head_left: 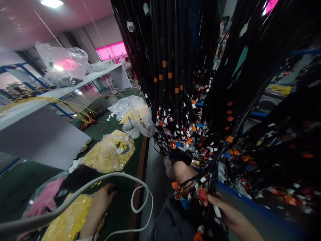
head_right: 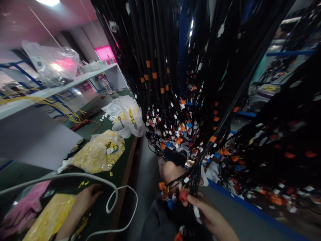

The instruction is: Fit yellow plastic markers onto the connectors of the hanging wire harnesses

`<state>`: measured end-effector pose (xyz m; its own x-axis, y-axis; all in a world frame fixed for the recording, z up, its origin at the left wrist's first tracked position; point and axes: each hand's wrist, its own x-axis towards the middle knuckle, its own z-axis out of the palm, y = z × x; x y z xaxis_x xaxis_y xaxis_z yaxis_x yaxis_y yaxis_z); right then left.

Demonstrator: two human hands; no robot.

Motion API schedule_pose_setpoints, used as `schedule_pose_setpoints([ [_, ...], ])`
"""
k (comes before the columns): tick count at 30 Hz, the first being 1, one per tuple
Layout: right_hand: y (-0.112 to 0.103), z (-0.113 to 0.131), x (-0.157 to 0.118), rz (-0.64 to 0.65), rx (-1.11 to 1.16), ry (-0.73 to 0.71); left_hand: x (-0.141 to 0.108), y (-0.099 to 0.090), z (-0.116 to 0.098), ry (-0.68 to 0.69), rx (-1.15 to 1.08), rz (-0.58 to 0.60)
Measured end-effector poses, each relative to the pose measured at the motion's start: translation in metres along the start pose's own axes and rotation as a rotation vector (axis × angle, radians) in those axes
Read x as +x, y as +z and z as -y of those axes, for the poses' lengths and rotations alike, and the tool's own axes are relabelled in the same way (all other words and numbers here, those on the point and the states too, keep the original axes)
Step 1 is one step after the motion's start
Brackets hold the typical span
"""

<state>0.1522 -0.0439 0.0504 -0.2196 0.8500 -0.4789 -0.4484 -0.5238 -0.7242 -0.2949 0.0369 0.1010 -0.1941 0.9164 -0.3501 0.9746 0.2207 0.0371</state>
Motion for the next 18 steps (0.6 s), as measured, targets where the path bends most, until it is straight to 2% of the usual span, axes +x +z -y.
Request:
schedule_pose_setpoints([
  [2,0.004,0.004,0.002,0.006,-0.009,-0.004,-0.001,0.000,0.000,-0.023,-0.015,-0.003],
  [6,0.014,0.008,0.007,-0.042,0.138,0.078,-0.007,-0.001,-0.003,-0.016,-0.045,-0.022],
  [9,0.019,0.010,0.012,-0.063,0.204,0.135,-0.011,-0.001,-0.004,-0.004,-0.118,-0.126],
  [12,0.023,0.014,0.014,-0.071,0.243,0.147,-0.017,-0.003,-0.005,-0.064,-0.242,-0.243],
  [15,0.026,0.018,0.012,-0.119,0.236,0.170,-0.030,-0.013,-0.009,-0.127,-0.495,-0.294],
  [18,0.028,0.021,0.009,-0.126,0.227,0.170,-0.054,-0.032,-0.020,-0.164,-0.933,-0.246],
])
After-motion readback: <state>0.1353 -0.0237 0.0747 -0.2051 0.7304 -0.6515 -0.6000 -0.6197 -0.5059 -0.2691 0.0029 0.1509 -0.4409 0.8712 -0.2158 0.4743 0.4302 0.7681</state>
